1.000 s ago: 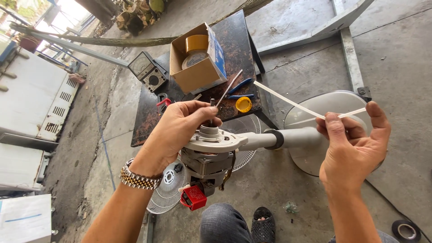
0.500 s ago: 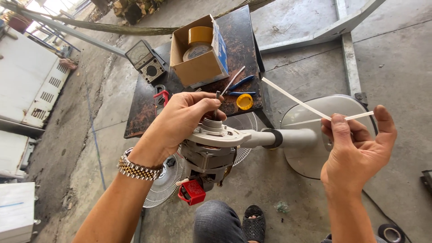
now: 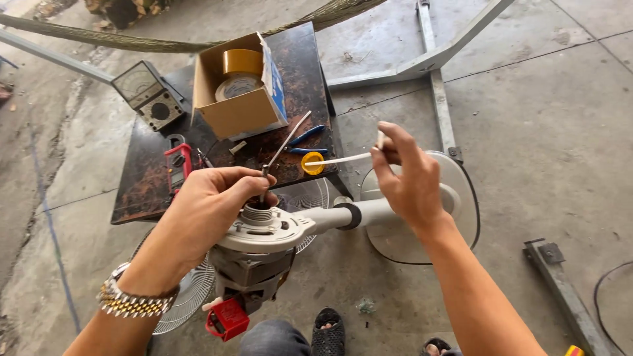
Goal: The person uses a white plastic stick to apply lubricant to the internal shaft of a disassembled fan motor. They rotate the motor housing to access different areas and then use a screwdriver to tighten a screw on the motor casing.
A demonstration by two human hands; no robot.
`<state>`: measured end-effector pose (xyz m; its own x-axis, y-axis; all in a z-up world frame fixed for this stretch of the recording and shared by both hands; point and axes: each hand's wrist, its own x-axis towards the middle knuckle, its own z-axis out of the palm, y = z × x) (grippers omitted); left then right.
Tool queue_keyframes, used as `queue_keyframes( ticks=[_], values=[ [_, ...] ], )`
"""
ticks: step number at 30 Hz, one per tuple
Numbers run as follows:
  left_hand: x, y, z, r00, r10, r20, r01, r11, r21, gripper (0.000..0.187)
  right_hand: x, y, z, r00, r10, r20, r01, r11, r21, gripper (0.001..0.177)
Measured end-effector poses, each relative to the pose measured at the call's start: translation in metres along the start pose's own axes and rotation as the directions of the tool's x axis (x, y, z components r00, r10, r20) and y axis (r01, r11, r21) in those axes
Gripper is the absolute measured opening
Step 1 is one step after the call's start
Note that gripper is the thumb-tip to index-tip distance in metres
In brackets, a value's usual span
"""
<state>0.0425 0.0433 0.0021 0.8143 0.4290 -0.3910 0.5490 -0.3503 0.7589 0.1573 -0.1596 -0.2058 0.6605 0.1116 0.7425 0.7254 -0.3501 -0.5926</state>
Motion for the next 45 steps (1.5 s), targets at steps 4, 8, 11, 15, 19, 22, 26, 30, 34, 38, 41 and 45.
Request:
queue_keyframes(
  ticks=[4, 8, 11, 15, 19, 22, 26, 30, 34, 38, 41, 45],
  values=[
    [0.001, 0.007, -0.001, 0.998, -0.061, -0.005, 0.061, 0.998, 0.007, 0.023, 0.020, 0.012, 0.017, 0.994, -0.054, 0.098, 0.057, 0.998, -0.024, 0.042],
    [0.014, -0.004, -0.003, 1.000, -0.014, 0.001, 0.014, 1.000, -0.009, 0.023, 0.030, 0.017, 0.026, 0.987, -0.070, 0.142, 0.079, 0.995, -0.054, 0.041],
    [0.019, -0.006, -0.004, 1.000, -0.021, 0.003, 0.021, 0.998, -0.052, 0.024, 0.029, 0.025, 0.033, 0.984, -0.034, 0.173, 0.046, 0.997, -0.065, 0.042],
    [0.021, -0.004, -0.005, 0.998, -0.061, -0.014, 0.060, 0.994, -0.090, 0.024, 0.022, 0.043, 0.044, 0.979, 0.013, 0.201, 0.012, 0.993, -0.121, 0.050],
    [0.024, -0.004, -0.006, 0.996, -0.084, -0.013, 0.083, 0.995, -0.057, 0.025, 0.025, 0.045, 0.045, 0.979, -0.014, 0.203, 0.031, 0.996, -0.078, 0.047],
    [0.027, -0.007, -0.007, 1.000, -0.011, 0.002, 0.011, 0.998, -0.070, 0.023, 0.027, 0.046, 0.045, 0.974, 0.005, 0.226, 0.018, 0.995, -0.100, 0.049],
    [0.025, -0.001, -0.006, 0.998, -0.062, -0.004, 0.062, 0.997, -0.048, 0.024, 0.030, 0.046, 0.043, 0.974, -0.025, 0.224, 0.046, 0.995, -0.087, 0.047],
    [0.022, 0.005, -0.003, 0.996, -0.091, -0.015, 0.090, 0.994, -0.064, 0.024, 0.033, 0.041, 0.041, 0.967, -0.048, 0.249, 0.071, 0.994, -0.081, 0.043],
    [0.028, -0.007, -0.006, 1.000, -0.017, 0.009, 0.018, 0.998, -0.063, 0.024, 0.028, 0.046, 0.044, 0.968, -0.057, 0.243, 0.079, 0.994, -0.082, 0.044],
    [0.024, -0.001, -0.005, 0.998, -0.054, -0.014, 0.053, 0.997, -0.064, 0.023, 0.024, 0.048, 0.043, 0.970, -0.073, 0.231, 0.092, 0.993, -0.072, 0.045],
    [0.021, 0.001, -0.005, 0.998, -0.059, -0.019, 0.058, 0.997, -0.042, 0.023, 0.022, 0.048, 0.040, 0.975, -0.046, 0.218, 0.060, 0.997, -0.056, 0.040],
    [0.023, -0.003, -0.006, 0.999, -0.030, -0.011, 0.030, 0.999, -0.027, 0.024, 0.016, 0.055, 0.038, 0.982, 0.044, 0.185, -0.049, 0.999, 0.021, 0.038]
  ],
)
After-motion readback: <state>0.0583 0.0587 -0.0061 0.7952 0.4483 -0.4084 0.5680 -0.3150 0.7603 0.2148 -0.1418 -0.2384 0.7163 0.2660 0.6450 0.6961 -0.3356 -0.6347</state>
